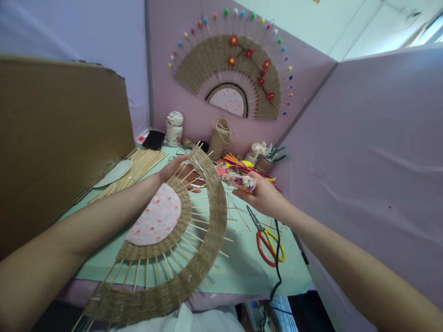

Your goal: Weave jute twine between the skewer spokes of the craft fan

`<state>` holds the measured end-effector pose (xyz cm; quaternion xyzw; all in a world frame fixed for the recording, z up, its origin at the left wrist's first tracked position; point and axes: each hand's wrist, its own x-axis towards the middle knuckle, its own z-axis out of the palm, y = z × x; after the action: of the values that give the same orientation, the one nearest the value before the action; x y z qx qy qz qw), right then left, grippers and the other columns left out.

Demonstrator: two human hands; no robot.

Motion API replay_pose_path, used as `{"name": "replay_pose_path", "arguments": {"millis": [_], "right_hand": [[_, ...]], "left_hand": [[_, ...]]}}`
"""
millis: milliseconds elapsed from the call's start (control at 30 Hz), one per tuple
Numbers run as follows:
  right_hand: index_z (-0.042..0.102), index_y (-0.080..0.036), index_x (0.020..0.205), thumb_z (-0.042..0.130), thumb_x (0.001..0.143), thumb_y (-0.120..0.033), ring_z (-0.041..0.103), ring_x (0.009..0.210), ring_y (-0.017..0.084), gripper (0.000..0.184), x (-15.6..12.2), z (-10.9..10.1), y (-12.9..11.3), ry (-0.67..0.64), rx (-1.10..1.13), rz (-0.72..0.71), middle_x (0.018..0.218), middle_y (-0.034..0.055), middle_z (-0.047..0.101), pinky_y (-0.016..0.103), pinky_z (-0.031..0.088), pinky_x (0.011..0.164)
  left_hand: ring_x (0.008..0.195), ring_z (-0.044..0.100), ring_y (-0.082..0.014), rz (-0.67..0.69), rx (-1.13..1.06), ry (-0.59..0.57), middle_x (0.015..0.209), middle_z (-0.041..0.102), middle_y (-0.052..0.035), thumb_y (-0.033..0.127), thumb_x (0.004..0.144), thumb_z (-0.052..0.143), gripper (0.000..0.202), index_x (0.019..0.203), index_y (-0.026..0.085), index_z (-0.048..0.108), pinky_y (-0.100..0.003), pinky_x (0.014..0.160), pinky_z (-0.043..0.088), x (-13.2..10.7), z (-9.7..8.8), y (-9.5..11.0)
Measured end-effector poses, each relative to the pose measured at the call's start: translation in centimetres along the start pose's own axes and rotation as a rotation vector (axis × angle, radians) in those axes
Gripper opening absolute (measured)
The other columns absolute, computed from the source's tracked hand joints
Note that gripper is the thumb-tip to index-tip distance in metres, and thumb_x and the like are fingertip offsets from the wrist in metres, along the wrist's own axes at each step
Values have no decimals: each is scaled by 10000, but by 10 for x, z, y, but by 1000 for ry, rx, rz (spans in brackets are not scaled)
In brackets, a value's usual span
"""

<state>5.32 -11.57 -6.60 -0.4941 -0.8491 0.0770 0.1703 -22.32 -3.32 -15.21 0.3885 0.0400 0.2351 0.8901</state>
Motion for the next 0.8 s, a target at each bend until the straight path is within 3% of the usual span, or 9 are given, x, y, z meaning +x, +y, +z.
{"name": "replay_pose_path", "arguments": {"millis": [367,800], "right_hand": [[611,-204,736,563,801,-447,586,649,173,256,0,1,-1,72,-140,14,756,46,639,264,397,540],[598,-200,718,549,812,-461,586,653,167,281,1,3,-1,66,-162,19,781,48,642,256,381,528]], "left_hand": [[1013,628,-292,-6,19,3,1057,687,-135,543,878,373,568,1224,135,564,-442,855,472,0,2,0],[1003,634,-289,12,46,-17,1057,683,-138,546,876,380,588,1257,126,538,-424,836,485,0,4,-1]]}}
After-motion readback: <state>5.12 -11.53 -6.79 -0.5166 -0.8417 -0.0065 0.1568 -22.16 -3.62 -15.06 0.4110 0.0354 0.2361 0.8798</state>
